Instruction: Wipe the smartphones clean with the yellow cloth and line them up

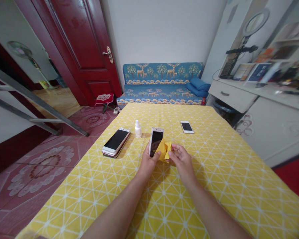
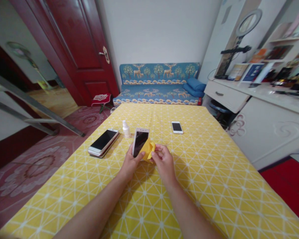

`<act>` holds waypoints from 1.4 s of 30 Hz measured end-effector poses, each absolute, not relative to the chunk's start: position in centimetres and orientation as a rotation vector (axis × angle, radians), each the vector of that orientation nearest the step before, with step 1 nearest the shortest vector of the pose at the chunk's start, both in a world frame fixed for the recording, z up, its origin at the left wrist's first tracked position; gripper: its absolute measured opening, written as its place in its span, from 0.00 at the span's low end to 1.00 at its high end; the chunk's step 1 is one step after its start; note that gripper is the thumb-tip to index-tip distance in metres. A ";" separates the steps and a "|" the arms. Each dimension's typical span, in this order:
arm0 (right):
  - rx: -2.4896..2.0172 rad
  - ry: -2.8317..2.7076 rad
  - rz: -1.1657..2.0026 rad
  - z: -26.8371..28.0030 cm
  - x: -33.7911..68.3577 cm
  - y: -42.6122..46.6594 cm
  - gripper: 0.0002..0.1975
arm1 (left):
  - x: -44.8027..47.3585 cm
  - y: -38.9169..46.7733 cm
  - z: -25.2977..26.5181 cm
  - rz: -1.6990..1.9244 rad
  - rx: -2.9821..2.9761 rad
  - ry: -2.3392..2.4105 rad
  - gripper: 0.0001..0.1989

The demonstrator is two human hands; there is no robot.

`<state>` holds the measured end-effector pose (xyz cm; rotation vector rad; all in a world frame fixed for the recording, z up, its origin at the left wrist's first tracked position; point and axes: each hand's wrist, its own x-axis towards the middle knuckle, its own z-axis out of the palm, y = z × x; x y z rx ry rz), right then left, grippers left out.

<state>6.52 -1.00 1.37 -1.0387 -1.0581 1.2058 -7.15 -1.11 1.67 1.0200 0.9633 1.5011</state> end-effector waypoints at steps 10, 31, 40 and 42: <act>-0.987 -1.199 1.188 1.6 6.0 -1.2 0.17 | -7.0 -1.4 2.1 1.477 0.987 0.950 0.24; -0.975 -1.247 0.796 1.9 6.5 -1.5 0.18 | -7.9 -1.1 1.8 1.453 0.659 0.758 0.33; -0.967 -0.892 1.670 1.4 6.9 -0.8 0.17 | -8.0 -1.3 2.1 1.441 0.681 0.699 0.32; -0.963 -0.922 1.682 1.6 7.0 -0.9 0.15 | -7.9 -1.4 2.2 1.447 0.677 0.693 0.34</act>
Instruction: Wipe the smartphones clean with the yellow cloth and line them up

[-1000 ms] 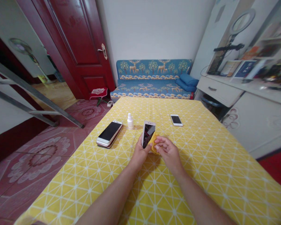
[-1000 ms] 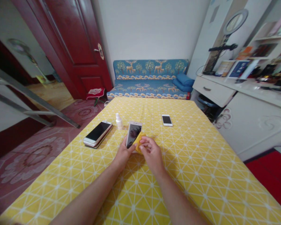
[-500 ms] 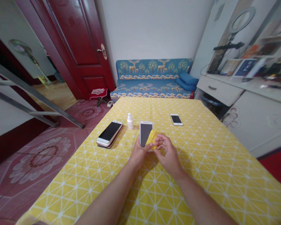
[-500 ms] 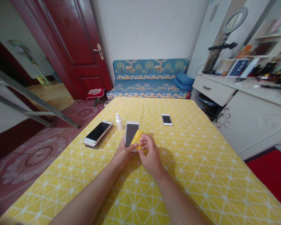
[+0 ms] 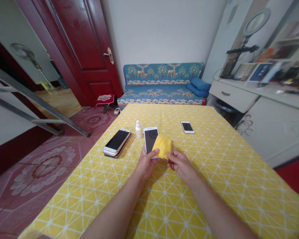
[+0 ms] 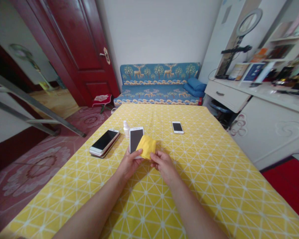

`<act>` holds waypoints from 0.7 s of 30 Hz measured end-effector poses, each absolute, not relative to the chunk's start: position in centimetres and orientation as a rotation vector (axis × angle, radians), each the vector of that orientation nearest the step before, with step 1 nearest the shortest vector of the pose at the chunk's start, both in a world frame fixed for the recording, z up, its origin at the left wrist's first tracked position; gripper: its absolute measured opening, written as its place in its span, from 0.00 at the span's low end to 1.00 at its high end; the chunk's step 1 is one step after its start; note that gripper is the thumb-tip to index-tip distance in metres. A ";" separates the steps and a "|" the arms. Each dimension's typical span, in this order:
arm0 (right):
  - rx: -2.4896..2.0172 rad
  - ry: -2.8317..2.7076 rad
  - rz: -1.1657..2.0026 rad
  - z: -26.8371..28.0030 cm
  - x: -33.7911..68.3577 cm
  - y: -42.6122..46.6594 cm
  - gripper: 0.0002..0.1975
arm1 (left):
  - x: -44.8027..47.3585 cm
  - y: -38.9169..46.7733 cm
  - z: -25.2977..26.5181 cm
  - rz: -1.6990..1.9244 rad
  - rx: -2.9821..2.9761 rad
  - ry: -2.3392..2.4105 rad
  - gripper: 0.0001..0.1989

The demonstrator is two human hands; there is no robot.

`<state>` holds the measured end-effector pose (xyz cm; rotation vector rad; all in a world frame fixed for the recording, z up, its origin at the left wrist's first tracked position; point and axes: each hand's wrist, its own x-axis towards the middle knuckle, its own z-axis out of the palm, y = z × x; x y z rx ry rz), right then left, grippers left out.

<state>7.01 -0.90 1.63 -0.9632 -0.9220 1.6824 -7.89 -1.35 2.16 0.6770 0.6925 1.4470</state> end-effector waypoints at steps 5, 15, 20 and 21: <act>-0.889 -0.850 1.654 2.0 6.8 -0.9 0.17 | -7.7 -1.4 2.1 1.427 0.692 0.700 0.35; -1.062 -0.947 0.935 1.7 8.4 0.0 0.13 | -7.5 -1.4 1.9 1.184 0.594 0.600 0.23; -1.189 -1.341 0.504 1.7 8.7 -0.4 0.07 | -7.4 -1.6 2.1 1.061 0.606 0.513 0.23; -1.173 -1.431 0.453 1.7 8.5 -0.6 0.07 | -7.4 -1.6 2.1 1.057 0.605 0.516 0.22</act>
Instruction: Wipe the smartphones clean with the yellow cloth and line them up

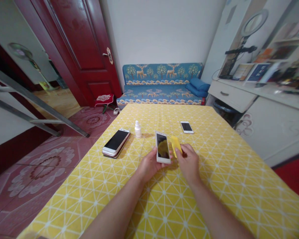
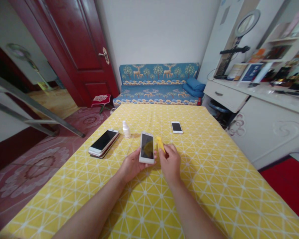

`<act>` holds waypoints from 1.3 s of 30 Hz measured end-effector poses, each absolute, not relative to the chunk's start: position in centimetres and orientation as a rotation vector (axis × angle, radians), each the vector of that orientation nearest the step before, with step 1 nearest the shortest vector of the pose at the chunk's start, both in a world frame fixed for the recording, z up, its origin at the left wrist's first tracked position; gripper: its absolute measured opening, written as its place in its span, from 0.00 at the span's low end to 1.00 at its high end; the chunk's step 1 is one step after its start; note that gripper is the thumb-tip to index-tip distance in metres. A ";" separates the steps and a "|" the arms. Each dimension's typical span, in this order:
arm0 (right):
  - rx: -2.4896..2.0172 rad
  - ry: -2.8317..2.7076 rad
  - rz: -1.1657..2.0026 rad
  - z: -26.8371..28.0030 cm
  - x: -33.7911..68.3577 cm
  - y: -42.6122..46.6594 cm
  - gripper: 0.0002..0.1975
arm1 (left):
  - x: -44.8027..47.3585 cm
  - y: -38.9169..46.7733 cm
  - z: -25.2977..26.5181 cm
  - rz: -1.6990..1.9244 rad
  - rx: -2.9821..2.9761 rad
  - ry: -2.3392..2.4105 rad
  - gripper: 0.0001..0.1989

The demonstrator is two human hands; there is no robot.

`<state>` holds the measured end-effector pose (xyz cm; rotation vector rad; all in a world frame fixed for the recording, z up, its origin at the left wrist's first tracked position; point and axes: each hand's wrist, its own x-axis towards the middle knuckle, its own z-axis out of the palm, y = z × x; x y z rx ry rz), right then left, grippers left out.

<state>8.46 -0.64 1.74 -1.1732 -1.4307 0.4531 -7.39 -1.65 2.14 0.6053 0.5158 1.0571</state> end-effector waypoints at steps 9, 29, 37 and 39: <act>-0.781 -2.016 0.251 1.6 6.5 -2.4 0.22 | -7.9 -1.1 1.1 1.190 0.626 0.553 0.10; -0.878 -1.809 0.142 1.9 8.9 -1.2 0.24 | -8.0 -2.1 1.8 0.891 0.890 0.575 0.21; -0.866 -1.894 0.031 2.1 7.7 -1.6 0.22 | -8.4 -2.1 2.0 0.926 0.831 0.527 0.18; -0.975 -1.797 -0.010 2.1 8.4 -1.1 0.20 | -8.3 -2.2 2.2 0.888 0.875 0.495 0.21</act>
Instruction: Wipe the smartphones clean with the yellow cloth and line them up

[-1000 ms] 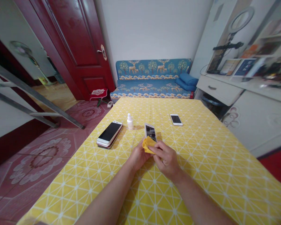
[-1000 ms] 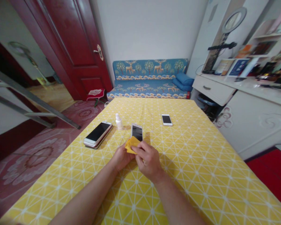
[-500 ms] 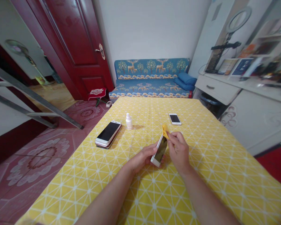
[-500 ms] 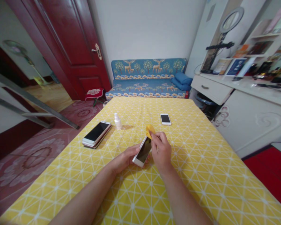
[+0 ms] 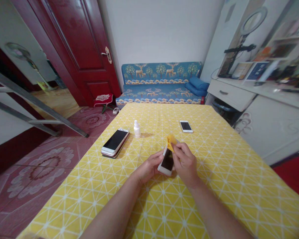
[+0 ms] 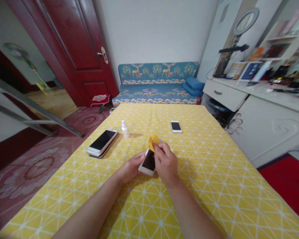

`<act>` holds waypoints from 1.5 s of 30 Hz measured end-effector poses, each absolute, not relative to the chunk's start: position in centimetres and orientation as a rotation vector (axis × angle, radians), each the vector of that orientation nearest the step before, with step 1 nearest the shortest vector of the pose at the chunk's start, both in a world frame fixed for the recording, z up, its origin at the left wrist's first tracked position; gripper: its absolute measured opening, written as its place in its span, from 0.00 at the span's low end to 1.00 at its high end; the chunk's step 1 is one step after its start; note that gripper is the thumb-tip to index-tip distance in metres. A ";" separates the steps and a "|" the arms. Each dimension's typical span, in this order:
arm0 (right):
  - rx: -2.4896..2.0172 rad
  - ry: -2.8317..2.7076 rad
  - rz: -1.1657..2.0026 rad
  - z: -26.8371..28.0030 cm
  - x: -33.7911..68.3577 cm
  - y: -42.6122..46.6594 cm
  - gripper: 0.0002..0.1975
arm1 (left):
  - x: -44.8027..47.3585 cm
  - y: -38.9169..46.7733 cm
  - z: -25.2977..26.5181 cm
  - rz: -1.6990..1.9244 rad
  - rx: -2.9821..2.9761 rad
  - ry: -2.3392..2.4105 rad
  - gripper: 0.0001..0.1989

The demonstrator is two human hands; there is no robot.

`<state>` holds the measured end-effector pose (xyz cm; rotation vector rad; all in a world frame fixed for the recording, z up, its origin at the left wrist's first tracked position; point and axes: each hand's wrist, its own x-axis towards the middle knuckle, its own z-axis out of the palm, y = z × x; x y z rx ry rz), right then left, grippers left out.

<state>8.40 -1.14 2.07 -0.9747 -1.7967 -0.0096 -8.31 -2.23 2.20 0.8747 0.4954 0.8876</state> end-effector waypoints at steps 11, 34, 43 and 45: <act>-1.085 -1.877 0.005 1.9 7.6 -1.8 0.21 | -8.5 -2.1 2.2 0.983 0.846 0.497 0.21; -0.924 -2.033 0.074 2.1 7.2 -2.2 0.22 | -8.7 -1.2 2.2 1.318 0.668 0.543 0.24; -0.809 -1.904 0.203 1.6 8.4 -1.6 0.24 | -9.0 -0.8 1.8 1.279 0.609 0.639 0.16; -0.755 -1.928 0.205 1.7 8.2 -1.9 0.26 | -9.0 -0.9 1.8 1.243 0.624 0.671 0.16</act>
